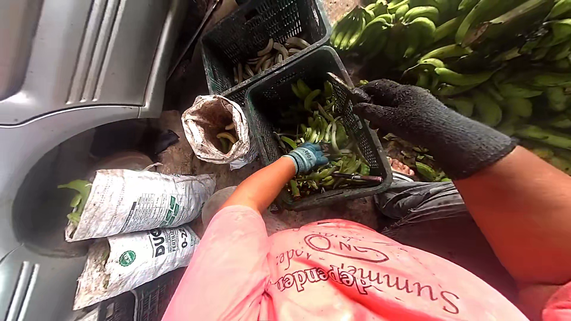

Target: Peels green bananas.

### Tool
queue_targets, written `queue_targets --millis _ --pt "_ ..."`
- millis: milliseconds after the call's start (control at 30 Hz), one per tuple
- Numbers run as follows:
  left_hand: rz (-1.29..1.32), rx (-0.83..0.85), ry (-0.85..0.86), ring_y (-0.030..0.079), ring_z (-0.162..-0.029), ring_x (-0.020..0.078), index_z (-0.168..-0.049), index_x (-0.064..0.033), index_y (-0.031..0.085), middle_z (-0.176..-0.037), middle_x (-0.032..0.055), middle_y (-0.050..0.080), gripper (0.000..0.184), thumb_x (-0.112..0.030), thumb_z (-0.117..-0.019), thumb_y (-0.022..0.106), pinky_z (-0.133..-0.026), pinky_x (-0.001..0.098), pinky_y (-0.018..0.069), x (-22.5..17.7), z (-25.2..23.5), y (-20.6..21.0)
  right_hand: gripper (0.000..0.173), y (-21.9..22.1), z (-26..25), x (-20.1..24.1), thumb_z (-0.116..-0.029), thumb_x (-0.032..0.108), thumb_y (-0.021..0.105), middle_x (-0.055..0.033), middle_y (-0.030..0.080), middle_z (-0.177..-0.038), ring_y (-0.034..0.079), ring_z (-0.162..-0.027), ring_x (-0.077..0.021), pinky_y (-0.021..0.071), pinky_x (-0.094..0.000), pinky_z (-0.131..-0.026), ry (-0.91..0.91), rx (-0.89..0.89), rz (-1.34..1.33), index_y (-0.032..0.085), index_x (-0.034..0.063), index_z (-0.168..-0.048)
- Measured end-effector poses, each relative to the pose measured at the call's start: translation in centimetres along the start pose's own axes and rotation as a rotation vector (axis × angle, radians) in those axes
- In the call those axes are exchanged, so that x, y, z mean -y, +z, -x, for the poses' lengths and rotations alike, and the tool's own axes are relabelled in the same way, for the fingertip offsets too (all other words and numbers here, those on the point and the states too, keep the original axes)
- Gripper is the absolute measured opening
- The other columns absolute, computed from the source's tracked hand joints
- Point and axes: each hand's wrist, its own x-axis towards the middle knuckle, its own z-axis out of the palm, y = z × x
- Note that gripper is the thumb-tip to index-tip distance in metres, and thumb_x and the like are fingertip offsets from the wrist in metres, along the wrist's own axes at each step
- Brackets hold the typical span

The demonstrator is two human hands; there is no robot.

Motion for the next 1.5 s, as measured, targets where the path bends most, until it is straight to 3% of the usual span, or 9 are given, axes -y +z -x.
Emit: queue_targets --millis 167,267,400,500,633,800,967,1233,1500 --pt "0.123 -0.291 -0.385 0.058 -0.126 0.0349 -0.126 -0.016 0.07 -0.126 0.0106 0.069 0.057 -0.024 -0.0723 0.088 -0.106 0.0595 0.0441 -0.5 6.3 -2.9 0.031 0.7 1.2 0.5 -0.1022 0.04 0.062 -0.0075 0.071 -0.102 0.072 -0.08 -0.0208 0.062 -0.0487 -0.072 -0.068 -0.042 -0.083 0.063 0.0233 -0.128" --pt "0.174 -0.465 -0.626 0.06 -0.123 0.0336 -0.124 -0.0169 0.07 -0.122 0.0108 0.07 0.054 -0.03 -0.0732 0.085 -0.104 0.0581 0.0457 -1.8 10.3 -6.1 0.031 1.8 1.6 0.9 -0.1021 0.04 0.062 -0.0082 0.071 -0.102 0.072 -0.082 -0.0214 0.0622 -0.05 -0.072 -0.093 -0.045 -0.104 0.063 0.0219 -0.127" --pt "0.269 -0.595 -0.89 0.06 -0.124 0.0334 -0.14 -0.0255 0.062 -0.127 0.0108 0.069 0.061 -0.048 -0.0839 0.073 -0.103 0.056 0.0479 -2.3 14.2 -6.2 0.042 4.7 2.5 2.1 -0.0977 0.035 0.071 -0.0115 0.069 -0.099 0.068 -0.073 -0.0232 0.0605 -0.0469 -0.065 -0.07 0.058 -0.23 0.059 0.0173 -0.134" --pt "0.484 -0.646 -1.046 0.059 -0.126 0.0329 -0.133 -0.0148 0.065 -0.128 0.014 0.068 0.056 -0.055 -0.0951 0.061 -0.109 0.0554 0.0452 -3.1 17.5 -4.2 0.039 8.6 2.6 2.0 -0.1009 0.033 0.066 -0.0141 0.069 -0.094 0.067 -0.068 -0.0264 0.06 -0.0496 -0.062 -0.053 0.182 -0.179 0.058 0.0141 -0.134" --pt "0.758 -0.511 -1.228 0.06 -0.127 0.0373 -0.144 -0.0066 0.055 -0.134 0.0216 0.064 0.063 -0.055 -0.1038 0.047 -0.107 0.0612 0.0461 -3.3 21.3 -0.5 0.036 14.3 2.1 0.3 -0.1076 0.039 0.053 -0.0131 0.07 -0.094 0.071 -0.074 -0.0254 0.0614 -0.0489 -0.068 -0.045 0.389 -0.014 0.058 0.0168 -0.136" --pt "0.866 -0.321 -1.35 0.06 -0.127 0.0385 -0.138 -0.0057 0.059 -0.134 0.0225 0.063 0.063 -0.057 -0.105 0.042 -0.104 0.0634 0.0467 -1.8 23.8 5.3 0.049 19.8 1.4 -2.0 -0.1075 0.052 0.045 -0.016 0.067 -0.096 0.069 -0.072 -0.0261 0.0598 -0.0481 -0.066 0.029 0.559 0.061 0.059 0.0109 -0.131" --pt "0.964 -0.298 -1.385 0.059 -0.129 0.0391 -0.138 -0.0037 0.058 -0.136 0.0238 0.062 0.066 -0.058 -0.1057 0.039 -0.106 0.064 0.0453 -0.1 24.5 7.9 0.049 23.9 0.8 -3.6 -0.1062 0.055 0.043 -0.0122 0.065 -0.092 0.067 -0.075 -0.0258 0.0579 -0.0512 -0.07 -0.049 0.572 0.122 0.058 0.0107 -0.121" --pt "1.032 -0.314 -1.367 0.06 -0.127 0.0387 -0.138 -0.0025 0.056 -0.134 0.0238 0.063 0.064 -0.055 -0.1065 0.038 -0.103 0.0628 0.0474 0.3 24.3 8.1 0.053 26.7 0.4 -4.2 -0.1062 0.056 0.039 -0.0133 0.066 -0.094 0.068 -0.087 -0.0288 0.0543 -0.0548 -0.08 -0.112 0.533 0.244 0.059 0.0093 -0.12" --pt "1.121 -0.317 -1.369 0.064 -0.12 0.0396 -0.136 0.0011 0.056 -0.128 0.0259 0.064 0.063 -0.052 -0.1079 0.037 -0.1 0.0621 0.0496 0.6 24.1 8.8 0.048 27.7 0.4 -3.3 -0.1087 0.05 0.035 -0.0142 0.066 -0.098 0.068 -0.092 -0.0309 0.0539 -0.0562 -0.083 -0.108 0.54 0.353 0.056 0.0093 -0.121"
